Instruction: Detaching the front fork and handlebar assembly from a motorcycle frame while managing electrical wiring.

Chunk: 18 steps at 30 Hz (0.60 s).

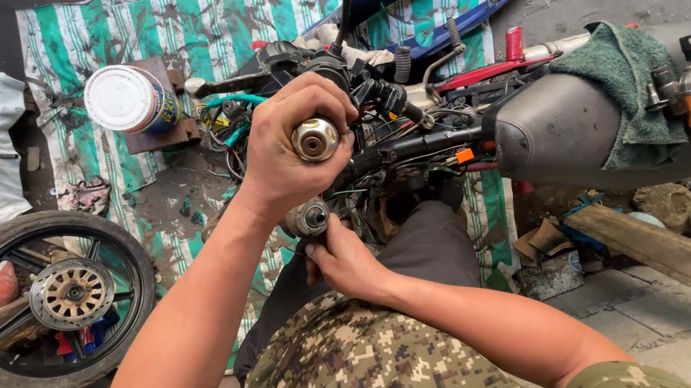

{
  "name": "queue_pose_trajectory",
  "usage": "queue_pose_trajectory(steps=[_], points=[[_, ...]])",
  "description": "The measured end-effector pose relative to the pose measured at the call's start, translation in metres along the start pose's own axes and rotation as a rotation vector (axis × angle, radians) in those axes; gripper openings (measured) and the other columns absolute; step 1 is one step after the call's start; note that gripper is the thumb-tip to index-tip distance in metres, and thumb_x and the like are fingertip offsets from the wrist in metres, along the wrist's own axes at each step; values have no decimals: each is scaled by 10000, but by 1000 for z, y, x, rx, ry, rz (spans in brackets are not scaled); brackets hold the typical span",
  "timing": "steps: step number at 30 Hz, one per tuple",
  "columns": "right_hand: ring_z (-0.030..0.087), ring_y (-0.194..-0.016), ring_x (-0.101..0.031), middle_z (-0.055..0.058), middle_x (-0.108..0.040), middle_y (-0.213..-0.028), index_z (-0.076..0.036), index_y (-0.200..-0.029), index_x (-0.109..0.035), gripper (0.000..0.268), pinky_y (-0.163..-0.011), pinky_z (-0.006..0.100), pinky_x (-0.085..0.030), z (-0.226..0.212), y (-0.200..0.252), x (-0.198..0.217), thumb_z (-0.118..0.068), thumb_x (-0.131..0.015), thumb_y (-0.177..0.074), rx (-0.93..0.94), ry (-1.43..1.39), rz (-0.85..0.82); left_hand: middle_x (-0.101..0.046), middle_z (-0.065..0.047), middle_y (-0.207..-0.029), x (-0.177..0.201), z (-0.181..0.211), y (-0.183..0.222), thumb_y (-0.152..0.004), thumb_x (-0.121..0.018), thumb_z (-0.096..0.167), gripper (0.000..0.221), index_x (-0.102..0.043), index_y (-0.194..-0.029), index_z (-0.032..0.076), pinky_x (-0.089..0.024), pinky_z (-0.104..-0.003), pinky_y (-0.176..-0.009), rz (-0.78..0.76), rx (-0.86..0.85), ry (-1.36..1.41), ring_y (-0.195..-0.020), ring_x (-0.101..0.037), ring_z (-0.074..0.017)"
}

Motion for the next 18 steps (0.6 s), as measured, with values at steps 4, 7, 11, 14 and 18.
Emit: queue_pose_trajectory(steps=[4, 7, 11, 14, 18], points=[[343, -827, -816, 119, -760, -809, 42, -1465, -430, 380, -735, 533, -600, 8, -3, 5, -107, -468, -1117, -77, 18, 42, -748, -67, -989, 1, -1, 1, -848, -760, -111, 242, -692, -902, 114, -590, -399, -874, 0, 4, 7, -941, -766, -286], [319, -918, -832, 89, -831, -847, -88, -1324, -597, 337, -868, 503, -607, 26, -1, 23, -166, -607, -996, -207, 78, 106, -745, -71, -985, 4, -2, -1, -843, -753, -121, 248, -690, -907, 110, -594, -406, -872, 1, -6, 8, -947, -769, -291], [323, -976, -851, 140, -866, -1062, -96, -1240, -610, 308, -902, 491, -654, 70, 9, 58, -30, -517, -954, -251, 277, 227, -734, -66, -945, 4, -1, -4, -812, -748, -117, 246, -683, -876, 112, -587, -386, -861, 20, -24, 9, -888, -755, -281], [462, -1027, -820, 231, -837, -1066, -59, -1256, -639, 316, -857, 579, -644, 73, 10, 74, 14, -511, -976, -223, 385, 209, -739, -69, -937, 4, 0, -4, -812, -769, -109, 235, -692, -863, 108, -593, -400, -850, 1, -37, -2, -881, -764, -290], [407, -975, -831, 178, -846, -1023, -109, -1269, -670, 312, -818, 501, -660, 75, 3, 75, -53, -648, -963, -177, 307, 188, -734, -64, -932, 6, 2, -4, -812, -776, -92, 224, -684, -860, 106, -596, -372, -850, 4, -22, -27, -865, -755, -277]])
Point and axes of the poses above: each hand's wrist, its own y-axis away from the middle knuckle, its own x-axis out of the back of the hand, z = x × y, the point moved 5 cm from there along -y, towards the middle knuckle
